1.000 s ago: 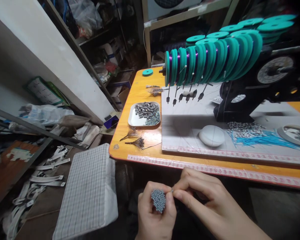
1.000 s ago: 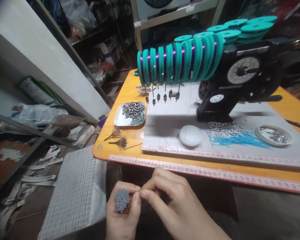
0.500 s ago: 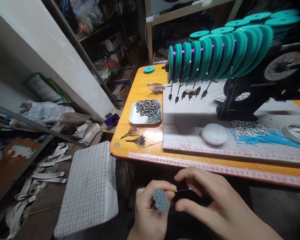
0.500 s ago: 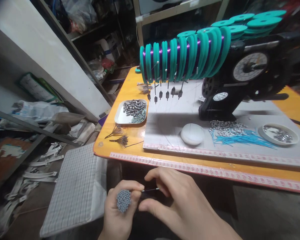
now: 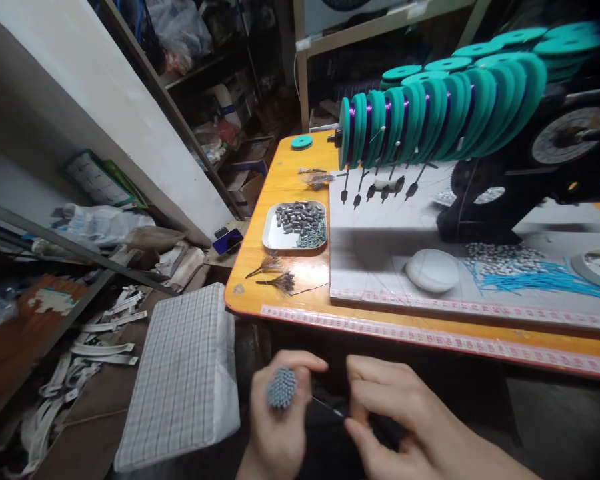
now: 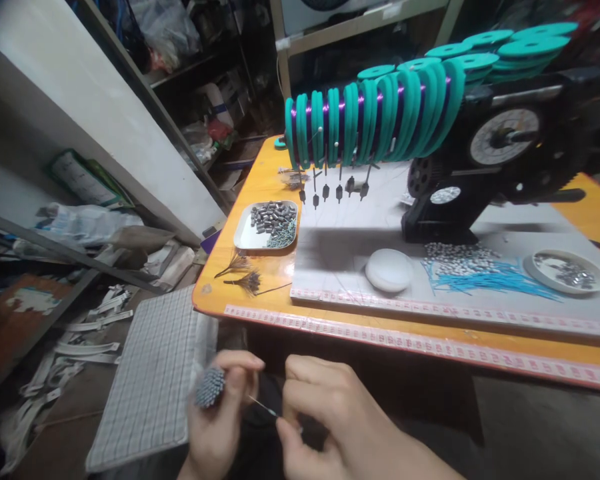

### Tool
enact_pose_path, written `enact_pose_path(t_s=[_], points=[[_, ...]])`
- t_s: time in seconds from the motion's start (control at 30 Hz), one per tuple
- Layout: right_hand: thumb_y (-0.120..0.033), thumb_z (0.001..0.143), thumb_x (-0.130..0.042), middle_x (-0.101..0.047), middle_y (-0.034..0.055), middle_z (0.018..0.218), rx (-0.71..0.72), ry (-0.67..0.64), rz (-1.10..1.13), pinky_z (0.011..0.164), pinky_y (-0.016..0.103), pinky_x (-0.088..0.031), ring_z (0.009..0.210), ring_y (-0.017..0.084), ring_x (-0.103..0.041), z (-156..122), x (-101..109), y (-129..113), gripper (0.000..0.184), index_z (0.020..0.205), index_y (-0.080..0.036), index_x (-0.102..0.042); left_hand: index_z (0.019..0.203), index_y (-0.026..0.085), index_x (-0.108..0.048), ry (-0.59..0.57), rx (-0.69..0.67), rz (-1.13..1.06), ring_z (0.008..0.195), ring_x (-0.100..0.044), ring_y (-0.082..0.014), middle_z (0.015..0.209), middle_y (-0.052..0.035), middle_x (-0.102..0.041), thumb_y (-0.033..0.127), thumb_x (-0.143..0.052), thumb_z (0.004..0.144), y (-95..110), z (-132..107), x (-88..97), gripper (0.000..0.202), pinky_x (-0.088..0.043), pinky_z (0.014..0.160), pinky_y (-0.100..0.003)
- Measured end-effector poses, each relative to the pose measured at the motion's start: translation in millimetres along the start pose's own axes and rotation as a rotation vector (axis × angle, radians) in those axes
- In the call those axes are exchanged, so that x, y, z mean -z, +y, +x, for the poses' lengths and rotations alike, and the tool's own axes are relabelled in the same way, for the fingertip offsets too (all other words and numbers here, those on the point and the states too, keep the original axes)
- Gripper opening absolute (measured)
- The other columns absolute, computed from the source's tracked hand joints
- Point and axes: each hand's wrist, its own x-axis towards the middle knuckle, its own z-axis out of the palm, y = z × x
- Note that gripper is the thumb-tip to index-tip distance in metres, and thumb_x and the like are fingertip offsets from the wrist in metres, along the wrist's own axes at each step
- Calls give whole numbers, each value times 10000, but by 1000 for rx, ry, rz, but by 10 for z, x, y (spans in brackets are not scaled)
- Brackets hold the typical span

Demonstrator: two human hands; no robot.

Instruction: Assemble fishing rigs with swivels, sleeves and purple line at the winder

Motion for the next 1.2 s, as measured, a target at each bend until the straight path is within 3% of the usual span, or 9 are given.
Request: enact_pose_path(t_s=[0.07, 0.13, 0.27, 0.4, 0.57, 0.67, 0.93, 1.07, 1.2], points=[[-90, 836, -495, -539, -6, 672, 0, 84, -3, 544, 229, -450, 617, 132, -567, -3, 44, -13, 180, 706, -209, -529, 931, 202, -678, 76, 1, -53, 496, -360, -83, 563, 54, -396, 318, -514, 984, -2, 60, 47, 208, -320, 480, -198], [-115, 873, -487, -564, 4, 694, 4, 127, -22, 566, 241, -482, 652, 151, -597, -6, 104, -6, 177, 739, -225, -522, 961, 215, -671, 61, 38, -143, 477, -310, -73, 549, 71, -334, 317, -480, 1000, 0, 86, 38, 220, -290, 463, -187], [-152, 894, -525, -665, 48, 947, 10, 65, -91, 690, 241, -574, 890, 192, -677, -14, 190, 26, 132, 954, -255, -581, 968, 239, -673, 6, 51, -169, 465, -311, -69, 540, 72, -355, 329, -505, 989, 12, 64, -71, 192, -278, 449, -182], [-197, 919, -539, -663, 69, 1185, 6, 26, -130, 843, 272, -595, 1003, 196, -690, 49, 166, -15, 494, 1388, -281, -412, 911, 206, -686, 92, 25, -106, 467, -354, -75, 539, 55, -408, 362, -580, 947, 48, 70, -158, 192, -310, 458, -199], [-140, 907, -502, -676, 4, 929, 6, 17, 53, 696, 204, -586, 806, 146, -703, 177, 55, -112, 265, 1110, -280, -597, 898, 201, -685, 173, 12, -109, 489, -395, -82, 558, 43, -441, 366, -597, 936, 88, 98, -208, 190, -341, 479, -200], [-143, 898, -524, -650, -8, 886, -49, 31, 64, 697, 205, -579, 793, 140, -690, 175, 14, -115, 181, 1005, -270, -597, 911, 211, -680, 145, 5, -137, 477, -382, -80, 548, 51, -423, 354, -589, 942, 87, 99, -210, 173, -337, 469, -194], [-177, 912, -528, -659, -25, 965, -144, 53, 100, 729, 201, -580, 868, 128, -680, 52, 10, -79, 294, 1173, -310, -513, 998, 279, -621, 72, -36, -228, 466, -295, -56, 554, 88, -291, 284, -480, 1001, 80, 94, -271, 140, -300, 461, -149], [-236, 984, -485, -691, -39, 1044, -211, 74, 135, 790, 204, -550, 956, 128, -676, 15, 44, -35, 200, 1130, -340, -574, 995, 291, -594, 35, -30, -279, 461, -249, -54, 561, 92, -265, 282, -444, 1015, 72, 82, -297, 151, -272, 449, -142], [-174, 980, -513, -713, -55, 969, -165, 80, 167, 783, 183, -517, 865, 99, -682, 55, 72, -1, 201, 1072, -314, -625, 991, 284, -591, 4, 7, -267, 472, -261, -56, 558, 92, -261, 288, -456, 1012, 50, 86, -302, 137, -287, 465, -143]])
